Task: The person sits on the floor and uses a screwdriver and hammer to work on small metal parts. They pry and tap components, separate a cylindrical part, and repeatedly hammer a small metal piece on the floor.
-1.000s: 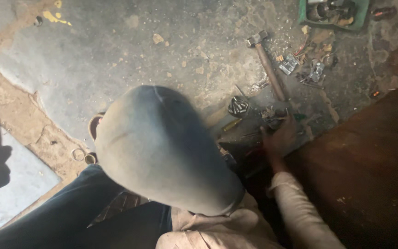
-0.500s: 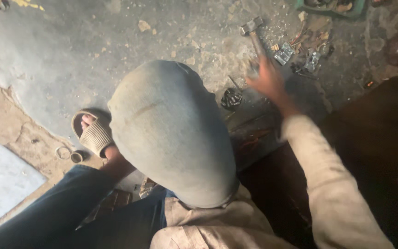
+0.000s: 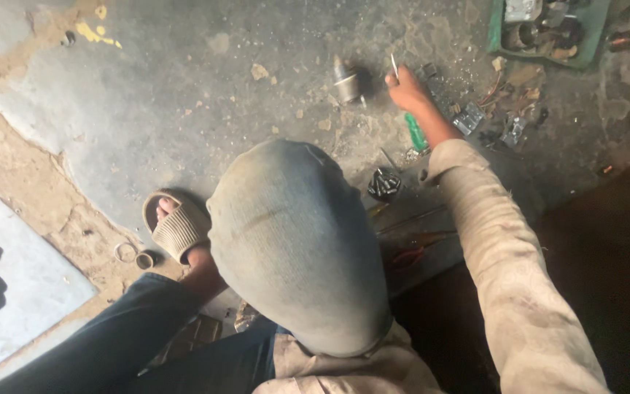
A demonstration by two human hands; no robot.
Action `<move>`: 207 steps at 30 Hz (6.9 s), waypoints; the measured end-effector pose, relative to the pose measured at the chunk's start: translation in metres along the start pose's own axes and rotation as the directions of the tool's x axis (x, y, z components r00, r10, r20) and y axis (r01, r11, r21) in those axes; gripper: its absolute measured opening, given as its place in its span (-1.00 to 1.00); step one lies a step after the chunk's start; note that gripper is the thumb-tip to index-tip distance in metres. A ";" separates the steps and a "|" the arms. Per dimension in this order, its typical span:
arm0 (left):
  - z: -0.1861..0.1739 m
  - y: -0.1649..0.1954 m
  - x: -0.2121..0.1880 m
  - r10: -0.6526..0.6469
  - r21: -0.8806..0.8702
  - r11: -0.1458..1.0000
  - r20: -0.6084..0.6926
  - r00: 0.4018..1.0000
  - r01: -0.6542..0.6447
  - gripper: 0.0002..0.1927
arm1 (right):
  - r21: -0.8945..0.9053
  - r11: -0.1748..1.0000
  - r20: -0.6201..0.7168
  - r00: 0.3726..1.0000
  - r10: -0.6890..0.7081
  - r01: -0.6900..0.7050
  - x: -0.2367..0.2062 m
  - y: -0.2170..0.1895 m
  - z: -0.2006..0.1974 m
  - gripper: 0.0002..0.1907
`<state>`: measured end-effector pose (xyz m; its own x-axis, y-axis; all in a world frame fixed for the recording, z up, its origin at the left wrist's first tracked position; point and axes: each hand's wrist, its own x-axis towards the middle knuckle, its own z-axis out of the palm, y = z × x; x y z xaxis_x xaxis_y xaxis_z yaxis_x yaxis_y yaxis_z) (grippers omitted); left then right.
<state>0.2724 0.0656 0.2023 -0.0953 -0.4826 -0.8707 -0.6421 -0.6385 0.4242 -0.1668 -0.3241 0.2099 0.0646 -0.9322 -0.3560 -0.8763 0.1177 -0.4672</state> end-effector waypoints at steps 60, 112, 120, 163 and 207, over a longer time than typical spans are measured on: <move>-0.070 0.048 0.110 -0.212 -0.255 0.948 -0.951 0.225 -0.188 -0.10 | 0.432 0.636 0.209 0.615 -0.760 0.639 -0.094 -0.315 0.217 -0.66; -0.080 0.049 0.147 0.109 0.049 0.948 -0.978 0.178 -0.314 -0.66 | -0.349 0.914 -0.368 0.927 0.071 -0.208 -0.035 0.044 0.029 -0.52; -0.077 0.051 0.152 0.115 0.067 0.965 -0.977 0.180 -0.254 -0.63 | 0.175 0.983 0.362 0.932 -0.007 -0.060 -0.048 -0.172 0.031 -0.60; -0.092 0.057 0.133 0.086 0.059 0.976 -0.989 0.118 -0.210 -0.70 | -0.021 0.685 0.295 0.659 -0.692 0.728 -0.096 -0.318 0.134 -0.63; -0.079 0.073 0.105 -0.158 -0.174 0.982 -0.971 0.181 -0.072 -0.18 | 0.459 0.652 0.340 0.559 -0.757 0.604 -0.073 -0.334 0.217 -0.75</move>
<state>0.2758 -0.0786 0.1614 0.8226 -0.5683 0.0167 -0.4919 -0.6966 0.5223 0.2251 -0.2208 0.2162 0.8614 -0.4934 -0.1207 -0.3132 -0.3290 -0.8909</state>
